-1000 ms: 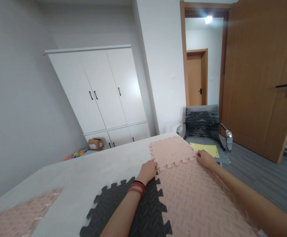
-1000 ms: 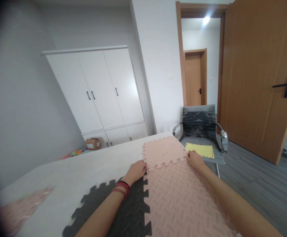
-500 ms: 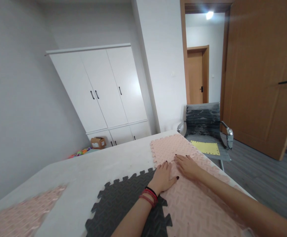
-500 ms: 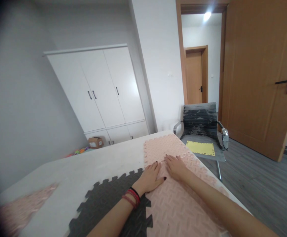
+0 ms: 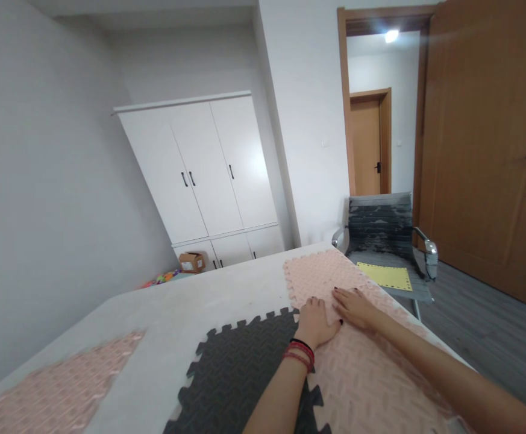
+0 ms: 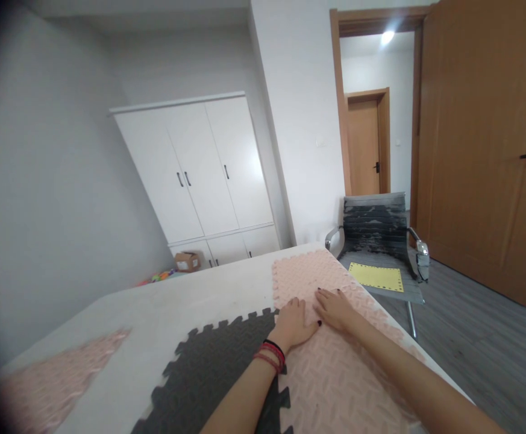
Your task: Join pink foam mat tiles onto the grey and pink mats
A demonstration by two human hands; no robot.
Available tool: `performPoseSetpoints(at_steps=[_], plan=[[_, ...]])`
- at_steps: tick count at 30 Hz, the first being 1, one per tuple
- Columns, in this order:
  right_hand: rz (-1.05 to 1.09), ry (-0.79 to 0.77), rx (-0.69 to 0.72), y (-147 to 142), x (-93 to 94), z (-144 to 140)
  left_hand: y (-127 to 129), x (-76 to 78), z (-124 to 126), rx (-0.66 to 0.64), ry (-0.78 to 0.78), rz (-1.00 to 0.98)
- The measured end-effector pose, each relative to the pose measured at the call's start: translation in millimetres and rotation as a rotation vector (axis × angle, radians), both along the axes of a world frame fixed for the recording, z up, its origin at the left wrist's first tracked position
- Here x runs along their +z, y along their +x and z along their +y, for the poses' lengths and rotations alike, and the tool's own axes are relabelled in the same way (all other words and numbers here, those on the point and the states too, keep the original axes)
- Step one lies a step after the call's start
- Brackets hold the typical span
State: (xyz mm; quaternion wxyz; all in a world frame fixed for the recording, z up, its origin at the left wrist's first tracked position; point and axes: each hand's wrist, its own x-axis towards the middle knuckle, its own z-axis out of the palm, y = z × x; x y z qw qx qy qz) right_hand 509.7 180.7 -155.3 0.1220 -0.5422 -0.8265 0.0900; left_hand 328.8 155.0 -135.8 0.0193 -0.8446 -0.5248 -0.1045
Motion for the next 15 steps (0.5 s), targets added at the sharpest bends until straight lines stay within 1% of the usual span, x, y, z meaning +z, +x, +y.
performPoseSetpoints(at_steps=[2, 3, 6, 11, 13, 15], plan=[[-0.012, 0.048, -0.079, 11, -4.3, -1, 7, -4.4, -3, 0.043, 0.013, -0.008], [-0.017, 0.052, -0.097, 17, -7.0, -1, 10, -6.3, -4, 0.065, 0.017, -0.011], [-0.017, -0.003, -0.08, 30, -11.9, 0, 17, -8.8, -3, 0.121, 0.014, -0.008], [-0.032, -0.05, -0.038, 37, -6.4, 1, 19, -3.0, -2, 0.149, -0.026, 0.037], [-0.062, -0.004, -0.028, 40, -7.4, 1, 20, -0.7, -4, 0.167, -0.031, 0.062], [-0.094, 0.077, -0.082, 42, -12.7, 1, 20, 0.3, -7, 0.191, -0.031, 0.086]])
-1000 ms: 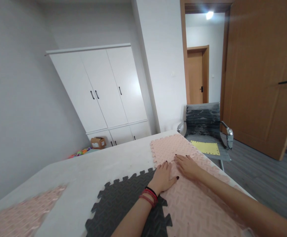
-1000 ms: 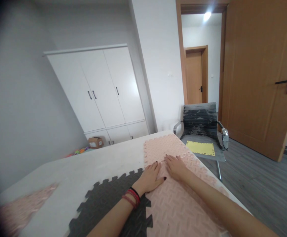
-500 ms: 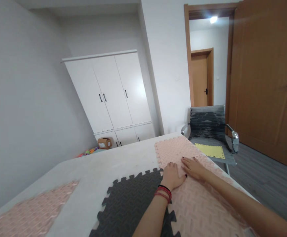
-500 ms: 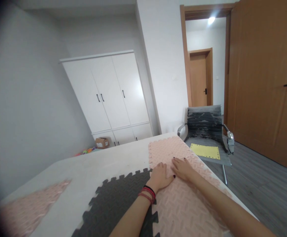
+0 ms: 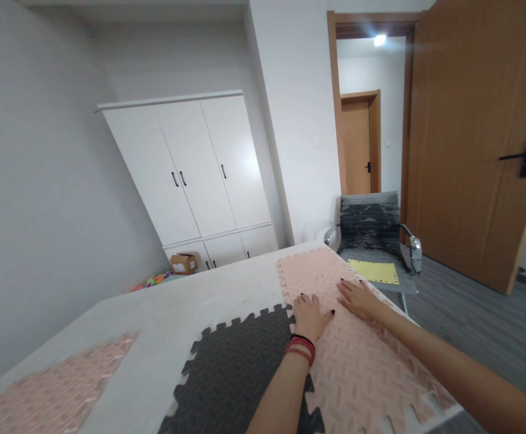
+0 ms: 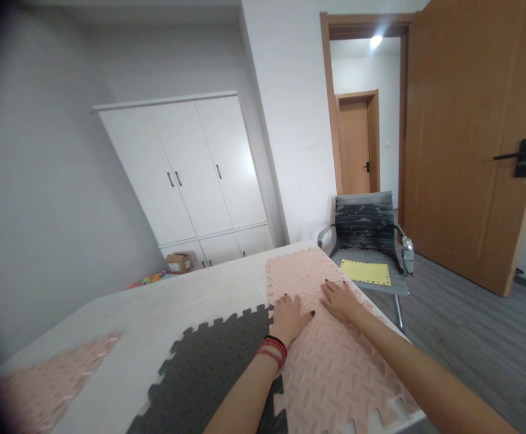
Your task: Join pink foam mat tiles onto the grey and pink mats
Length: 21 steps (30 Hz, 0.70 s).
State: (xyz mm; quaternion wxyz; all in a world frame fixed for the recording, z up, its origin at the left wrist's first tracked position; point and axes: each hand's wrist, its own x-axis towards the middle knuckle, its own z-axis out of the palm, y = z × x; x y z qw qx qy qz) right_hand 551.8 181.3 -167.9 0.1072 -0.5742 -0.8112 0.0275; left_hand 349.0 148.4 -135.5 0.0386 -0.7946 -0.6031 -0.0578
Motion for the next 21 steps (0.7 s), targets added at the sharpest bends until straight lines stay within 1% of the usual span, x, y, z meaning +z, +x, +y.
performPoseSetpoints(at_steps=[2, 5, 9, 14, 18, 21], plan=[[-0.005, 0.046, -0.075, 2, -6.7, 1, 1, 0.3, -1, 0.017, -0.002, 0.017], [0.029, -0.013, -0.121, 5, -12.1, 7, 0, 1.0, 0, 0.008, 0.001, 0.028], [0.027, -0.071, -0.139, 5, -7.4, 11, -3, 2.2, 0, -0.044, 0.029, 0.019], [-0.012, -0.102, -0.168, 2, -1.4, 5, -12, 1.0, -4, -0.085, 0.068, -0.019], [-0.019, -0.138, -0.171, 1, 0.6, 2, -20, -0.7, -11, -0.089, 0.079, -0.044], [-0.022, -0.157, -0.184, -1, 1.5, 1, -18, -0.9, -15, -0.076, 0.069, -0.053]])
